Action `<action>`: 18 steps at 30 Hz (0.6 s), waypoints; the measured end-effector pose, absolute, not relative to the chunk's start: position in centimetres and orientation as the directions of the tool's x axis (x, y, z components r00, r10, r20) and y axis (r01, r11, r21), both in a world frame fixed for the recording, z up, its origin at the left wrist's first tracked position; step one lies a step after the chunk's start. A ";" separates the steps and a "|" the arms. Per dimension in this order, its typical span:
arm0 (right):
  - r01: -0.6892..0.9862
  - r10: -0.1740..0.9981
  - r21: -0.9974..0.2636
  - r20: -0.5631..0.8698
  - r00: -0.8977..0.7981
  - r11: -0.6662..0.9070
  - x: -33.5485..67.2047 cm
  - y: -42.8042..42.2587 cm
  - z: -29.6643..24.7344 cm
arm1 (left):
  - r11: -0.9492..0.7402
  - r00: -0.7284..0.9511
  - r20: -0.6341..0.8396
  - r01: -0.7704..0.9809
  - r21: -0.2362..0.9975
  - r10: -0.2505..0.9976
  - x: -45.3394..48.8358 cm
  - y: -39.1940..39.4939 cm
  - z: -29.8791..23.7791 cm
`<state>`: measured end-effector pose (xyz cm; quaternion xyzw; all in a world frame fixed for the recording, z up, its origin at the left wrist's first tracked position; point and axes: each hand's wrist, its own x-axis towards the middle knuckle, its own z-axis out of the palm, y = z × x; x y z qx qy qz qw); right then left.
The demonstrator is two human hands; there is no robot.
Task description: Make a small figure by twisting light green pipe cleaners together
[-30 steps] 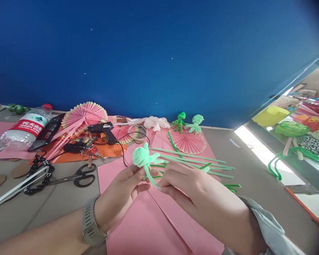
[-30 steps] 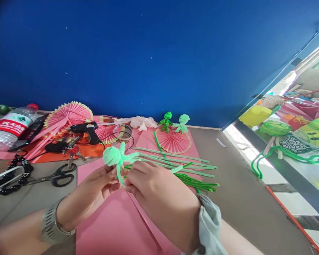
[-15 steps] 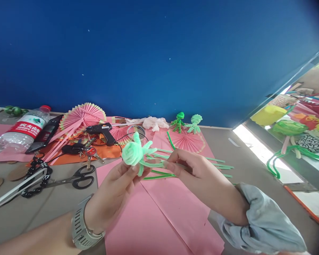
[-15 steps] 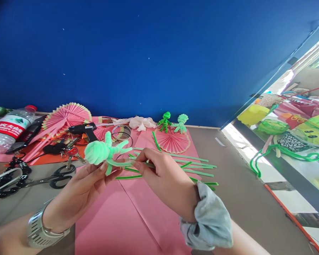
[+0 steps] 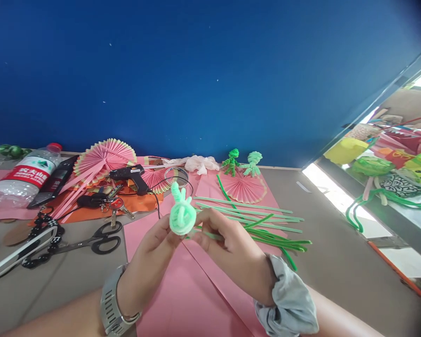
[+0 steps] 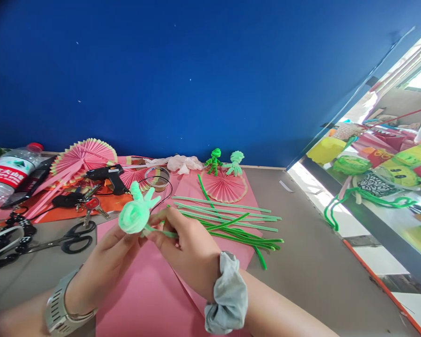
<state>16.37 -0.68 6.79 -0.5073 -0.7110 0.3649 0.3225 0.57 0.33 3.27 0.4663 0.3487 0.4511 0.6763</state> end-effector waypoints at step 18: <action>0.496 0.976 -0.860 0.005 -0.219 0.117 17.4 1.2 5.0 | 0.127 0.420 -0.075 -0.096 0.987 0.905 0.6 1.1 4.3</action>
